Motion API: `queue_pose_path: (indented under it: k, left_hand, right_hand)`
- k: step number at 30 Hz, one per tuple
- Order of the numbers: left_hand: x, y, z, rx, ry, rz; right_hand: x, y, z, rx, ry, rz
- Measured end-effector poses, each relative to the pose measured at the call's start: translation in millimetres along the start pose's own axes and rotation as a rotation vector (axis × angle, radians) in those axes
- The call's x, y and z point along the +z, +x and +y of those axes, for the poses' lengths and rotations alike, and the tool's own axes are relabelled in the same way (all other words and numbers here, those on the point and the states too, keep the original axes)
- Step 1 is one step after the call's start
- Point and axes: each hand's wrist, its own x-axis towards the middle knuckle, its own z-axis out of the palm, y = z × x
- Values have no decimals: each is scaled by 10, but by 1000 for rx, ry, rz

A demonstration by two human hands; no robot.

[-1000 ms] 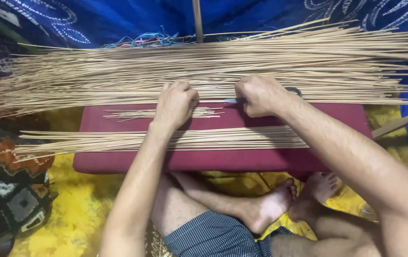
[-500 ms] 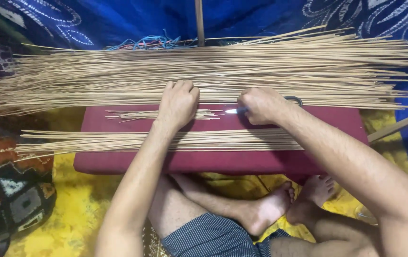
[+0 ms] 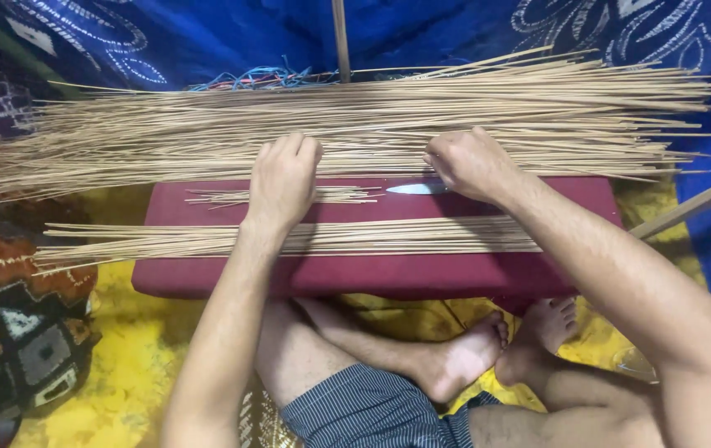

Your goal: The person is sorting, aligning, and cutting thin wooden sticks to a uniform length using scissors while sitting on the floor.

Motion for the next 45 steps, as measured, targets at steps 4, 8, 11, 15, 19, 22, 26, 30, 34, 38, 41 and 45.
queue_pose_path:
  k: [4, 8, 11, 15, 19, 22, 26, 30, 34, 38, 41, 45]
  left_hand:
    - [-84, -65, 82, -21, 0, -13]
    - [-88, 18, 477, 23, -18, -36]
    - [-193, 101, 814, 71, -62, -25]
    - [-93, -7, 847, 78, -109, 19]
    - [-204, -200, 614, 37, -111, -32]
    - [-354, -249, 611, -12, -89, -31]
    - [-300, -154, 931, -7, -110, -37]
    - [-108, 40, 1507, 88, -115, 19]
    - [117, 120, 1761, 127, -138, 71]
    - [200, 65, 1635, 105, -149, 16]
    - [139, -11, 1448, 97, -130, 7]
    - [20, -24, 1380, 105, -118, 25]
  right_hand:
    - [-30, -138, 83, 21, -38, 1]
    - [-81, -182, -118, -28, -63, 27]
    - [-126, -228, -300, -74, -90, 74]
    - [97, -392, -137, -108, -122, 124]
    - [-46, -696, 162, -38, -172, 48]
    - [-165, -891, 246, 22, -120, 11]
    - [-70, -954, 130, 40, -113, 27]
    - [-100, -872, -245, -21, -111, 83]
    - [-276, -934, -437, 1, -181, 113]
    - [-203, -1190, 17, 21, -105, 80]
    - [-236, -1468, 428, 90, -55, 24]
    - [-427, -1767, 716, 205, 4, -54]
